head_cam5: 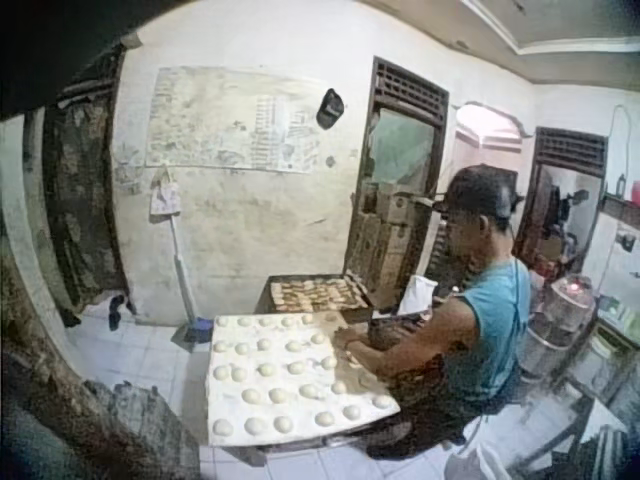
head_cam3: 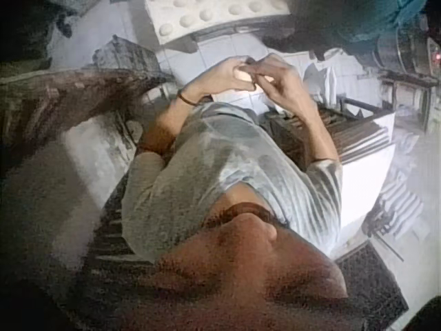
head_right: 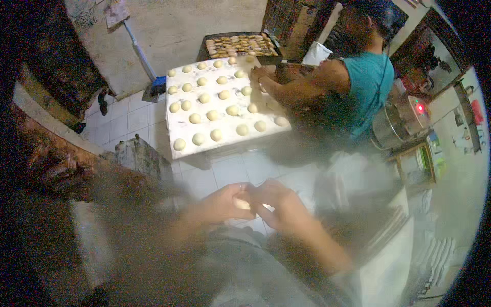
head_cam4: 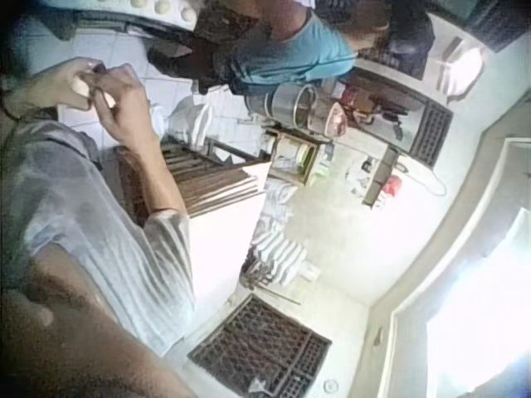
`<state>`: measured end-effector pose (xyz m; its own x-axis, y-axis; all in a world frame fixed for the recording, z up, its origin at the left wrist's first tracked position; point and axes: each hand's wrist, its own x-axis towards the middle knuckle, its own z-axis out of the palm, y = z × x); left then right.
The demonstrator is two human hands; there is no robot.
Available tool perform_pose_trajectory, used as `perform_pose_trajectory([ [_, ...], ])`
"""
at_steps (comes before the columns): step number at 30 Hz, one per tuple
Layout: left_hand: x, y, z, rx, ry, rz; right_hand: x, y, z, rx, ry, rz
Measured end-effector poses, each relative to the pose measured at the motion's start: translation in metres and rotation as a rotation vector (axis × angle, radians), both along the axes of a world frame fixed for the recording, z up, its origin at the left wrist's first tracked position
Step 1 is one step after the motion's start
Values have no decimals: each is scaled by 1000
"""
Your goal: The person scoops chocolate filling into pieces of dough using a small spatula, pinches the dough balls closed by hand, and arranges them on a tray before sliding the tray into a wooden rack.
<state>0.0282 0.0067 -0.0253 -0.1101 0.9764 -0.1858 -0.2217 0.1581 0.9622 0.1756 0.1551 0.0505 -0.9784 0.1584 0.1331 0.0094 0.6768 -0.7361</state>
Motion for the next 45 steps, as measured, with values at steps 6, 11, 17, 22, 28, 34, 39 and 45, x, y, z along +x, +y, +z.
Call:
perform_pose_trajectory([
  [6, 78, 13, 5, 44, -18, -264, 93, 9, 8, 17, -79, 0],
  [11, 143, 16, 14, 41, 199, -30, 150, 5, -8, 66, -7, -99],
  [17, 204, 20, 21, 76, 593, 263, 194, 0, -4, -29, 72, -185],
  [22, 213, 20, 29, 128, 383, 178, 216, 1, -9, -199, 86, -244],
  [28, 237, 20, 17, 93, 676, 307, 227, -10, -7, -116, 184, -283],
  [34, 236, 17, 34, 60, 609, 157, 239, -5, -13, -99, 174, -247],
  [39, 224, 10, 32, 4, 334, -11, 244, -1, -9, -107, 153, -103],
  [45, 233, 13, 34, 116, 349, 113, 246, 5, -9, -254, 3, -245],
])
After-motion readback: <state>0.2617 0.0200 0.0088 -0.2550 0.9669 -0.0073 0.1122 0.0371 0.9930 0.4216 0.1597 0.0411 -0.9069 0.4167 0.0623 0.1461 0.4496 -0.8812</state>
